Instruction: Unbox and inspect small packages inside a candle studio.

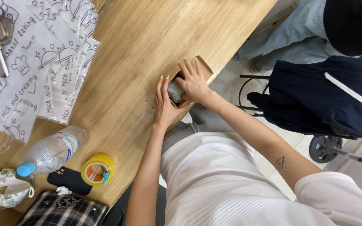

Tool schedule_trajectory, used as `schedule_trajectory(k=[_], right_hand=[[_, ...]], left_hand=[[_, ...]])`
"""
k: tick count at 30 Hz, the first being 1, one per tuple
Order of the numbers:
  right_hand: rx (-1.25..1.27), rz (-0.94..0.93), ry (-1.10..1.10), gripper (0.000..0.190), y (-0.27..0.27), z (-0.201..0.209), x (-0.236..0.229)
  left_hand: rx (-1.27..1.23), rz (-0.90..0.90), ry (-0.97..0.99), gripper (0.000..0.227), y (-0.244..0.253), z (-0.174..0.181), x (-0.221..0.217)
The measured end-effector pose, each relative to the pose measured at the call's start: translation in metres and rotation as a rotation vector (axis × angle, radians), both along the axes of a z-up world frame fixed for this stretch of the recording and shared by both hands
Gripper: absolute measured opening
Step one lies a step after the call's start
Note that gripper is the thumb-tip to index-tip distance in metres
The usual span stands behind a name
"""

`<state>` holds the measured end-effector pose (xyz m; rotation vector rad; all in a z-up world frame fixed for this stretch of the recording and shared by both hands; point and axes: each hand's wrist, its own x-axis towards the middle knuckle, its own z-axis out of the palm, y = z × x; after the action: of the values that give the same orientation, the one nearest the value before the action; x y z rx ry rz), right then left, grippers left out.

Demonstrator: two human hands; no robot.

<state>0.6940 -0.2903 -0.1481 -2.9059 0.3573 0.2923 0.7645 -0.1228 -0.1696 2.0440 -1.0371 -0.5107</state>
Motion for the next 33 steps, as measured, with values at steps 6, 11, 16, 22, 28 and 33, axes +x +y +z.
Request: schedule_trajectory(k=[6, 11, 16, 22, 28, 33], right_hand=[[0.107, 0.105, -0.157, 0.055, -0.007, 0.024, -0.002], [0.297, -0.005, -0.282, 0.05, -0.021, 0.084, -0.009], [0.938, -0.427, -0.314, 0.068, -0.04, 0.115, -0.018], [1.53, -0.517, -0.507, 0.042, -0.055, 0.117, -0.043], [1.744, -0.454, -0.605, 0.049, -0.051, 0.144, -0.053], [1.572, -0.254, -0.524, 0.049, -0.04, 0.181, -0.039]], left_hand=[[-0.028, 0.014, 0.026, 0.136, 0.001, -0.006, -0.001], [-0.071, 0.06, -0.036, 0.136, 0.003, -0.016, 0.007], [-0.029, 0.098, -0.089, 0.135, 0.001, -0.013, 0.028], [0.081, 0.118, -0.211, 0.134, -0.001, 0.035, 0.034], [0.056, 0.104, -0.329, 0.111, 0.001, 0.111, 0.013], [-0.677, 0.103, 1.333, 0.091, -0.021, 0.161, 0.007]])
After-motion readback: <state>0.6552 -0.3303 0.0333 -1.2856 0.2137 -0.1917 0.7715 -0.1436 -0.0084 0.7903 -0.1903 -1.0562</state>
